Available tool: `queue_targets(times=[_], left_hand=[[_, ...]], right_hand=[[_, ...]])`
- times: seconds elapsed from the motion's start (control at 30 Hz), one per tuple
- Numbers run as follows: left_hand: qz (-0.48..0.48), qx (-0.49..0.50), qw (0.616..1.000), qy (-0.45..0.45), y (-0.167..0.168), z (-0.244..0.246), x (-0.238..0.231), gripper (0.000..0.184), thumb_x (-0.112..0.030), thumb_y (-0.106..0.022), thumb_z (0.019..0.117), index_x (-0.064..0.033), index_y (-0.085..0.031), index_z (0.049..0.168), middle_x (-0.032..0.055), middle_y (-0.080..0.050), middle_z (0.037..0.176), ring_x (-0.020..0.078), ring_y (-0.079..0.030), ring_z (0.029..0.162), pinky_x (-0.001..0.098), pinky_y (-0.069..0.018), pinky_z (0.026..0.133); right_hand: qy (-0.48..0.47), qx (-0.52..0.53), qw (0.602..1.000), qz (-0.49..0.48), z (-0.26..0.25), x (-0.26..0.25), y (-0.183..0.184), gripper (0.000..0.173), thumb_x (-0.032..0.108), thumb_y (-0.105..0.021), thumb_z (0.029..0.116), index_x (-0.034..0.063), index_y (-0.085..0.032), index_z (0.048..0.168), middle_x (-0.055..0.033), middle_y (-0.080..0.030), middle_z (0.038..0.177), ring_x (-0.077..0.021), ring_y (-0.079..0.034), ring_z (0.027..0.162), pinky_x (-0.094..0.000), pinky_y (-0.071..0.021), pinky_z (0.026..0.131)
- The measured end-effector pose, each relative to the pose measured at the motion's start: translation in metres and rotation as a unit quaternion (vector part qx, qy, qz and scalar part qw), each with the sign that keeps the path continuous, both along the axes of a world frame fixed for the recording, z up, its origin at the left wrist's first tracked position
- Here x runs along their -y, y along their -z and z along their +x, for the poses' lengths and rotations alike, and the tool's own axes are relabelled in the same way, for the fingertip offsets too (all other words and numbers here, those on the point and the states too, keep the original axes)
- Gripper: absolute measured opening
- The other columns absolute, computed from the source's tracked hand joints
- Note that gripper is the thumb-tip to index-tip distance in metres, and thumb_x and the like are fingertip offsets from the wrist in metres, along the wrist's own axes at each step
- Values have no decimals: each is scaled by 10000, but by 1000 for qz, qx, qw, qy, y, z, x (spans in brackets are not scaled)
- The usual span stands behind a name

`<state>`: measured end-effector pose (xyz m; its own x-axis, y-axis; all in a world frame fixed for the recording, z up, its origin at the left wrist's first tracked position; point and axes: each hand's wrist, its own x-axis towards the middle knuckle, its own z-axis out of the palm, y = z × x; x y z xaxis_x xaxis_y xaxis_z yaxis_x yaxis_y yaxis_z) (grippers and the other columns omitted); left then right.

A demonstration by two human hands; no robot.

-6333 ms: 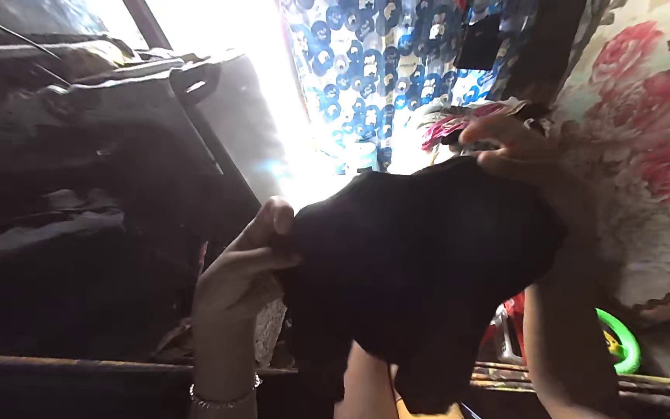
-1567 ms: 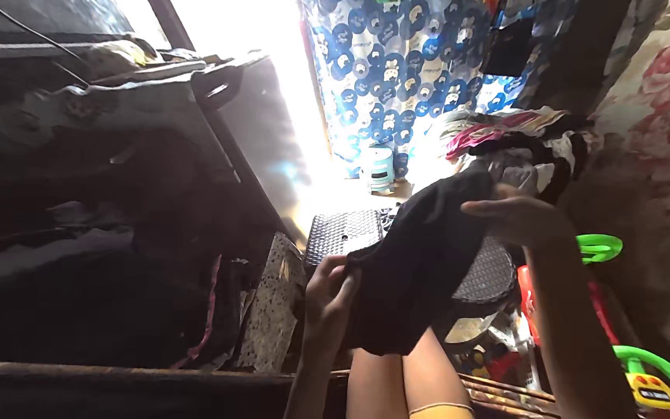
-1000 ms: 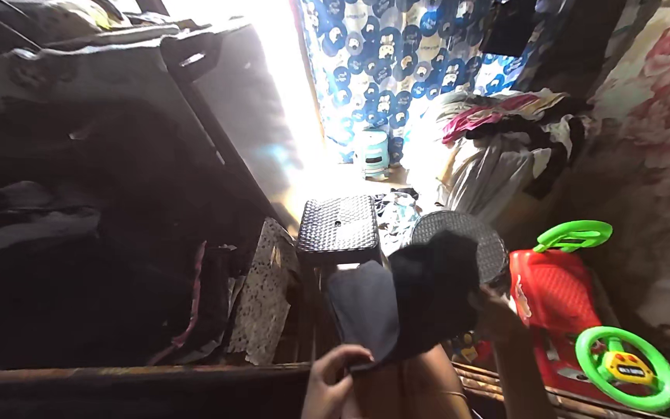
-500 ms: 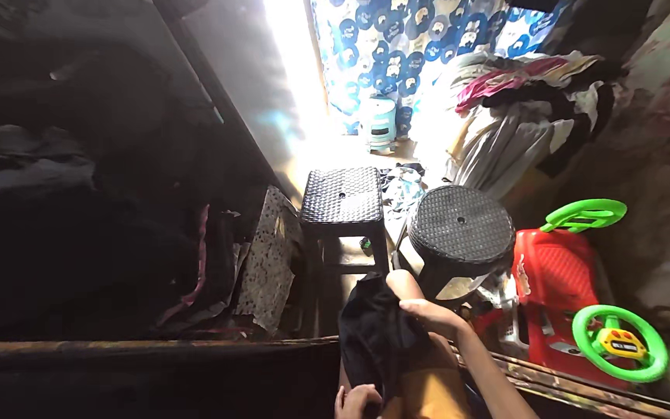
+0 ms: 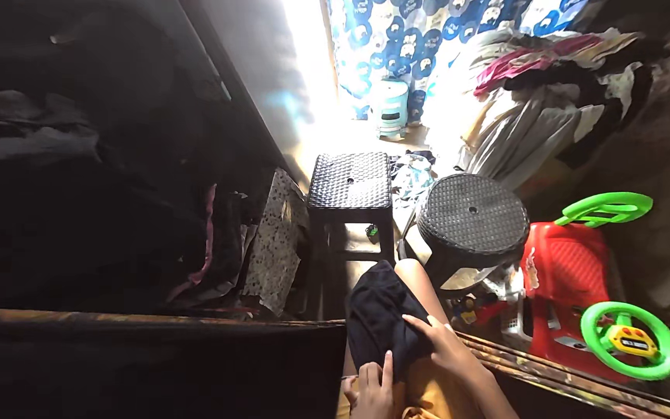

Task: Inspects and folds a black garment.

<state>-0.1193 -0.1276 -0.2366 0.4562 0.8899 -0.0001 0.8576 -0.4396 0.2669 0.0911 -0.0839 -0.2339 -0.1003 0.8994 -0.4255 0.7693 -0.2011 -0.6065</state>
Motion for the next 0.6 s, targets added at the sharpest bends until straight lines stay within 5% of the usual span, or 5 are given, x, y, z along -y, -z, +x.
queue_targets(times=[0.13,0.27,0.37,0.43,0.6], left_hand=[[22,28,999,0,-9,6,-20,378,-59,-750,791,-100,-767,1166,157,-695,890,386,-689,883,630,-477,791],[-27,147,988,38,-68,-14,-52,129,-126,-750,742,-97,-778,865,143,-678,1051,391,-638,1047,683,-417,917],[-72,177,973,128,-123,-34,-79,418,-355,-773,764,-88,-739,1084,111,-655,1321,301,-592,1278,687,-332,1100],[-107,241,949,173,-151,-34,-97,579,-489,-777,818,-68,-688,1205,32,-729,1134,112,-677,1081,441,-526,1002],[-448,529,711,116,-180,-35,-124,187,-81,-672,936,-133,-709,1111,-52,-759,997,27,-713,909,235,-598,833]], right_hand=[[42,-11,994,96,7,3,-5,621,-103,-696,780,136,-678,1353,-318,-599,1213,-447,-625,1092,-556,-529,942],[27,-156,938,309,26,-10,-31,210,56,-756,691,105,-803,890,-193,-623,1174,-315,-575,1128,-473,-503,939],[-99,-330,871,349,24,-46,-80,195,245,-725,870,52,-753,874,-119,-675,1217,-127,-596,1208,-284,-497,1031],[-197,-414,819,344,11,-78,-109,237,223,-673,950,1,-712,876,-60,-716,1003,-37,-638,1016,-211,-519,899],[-179,-562,802,92,-5,-111,-128,248,458,-602,993,241,-715,955,192,-700,896,106,-623,839,-143,-528,766]])
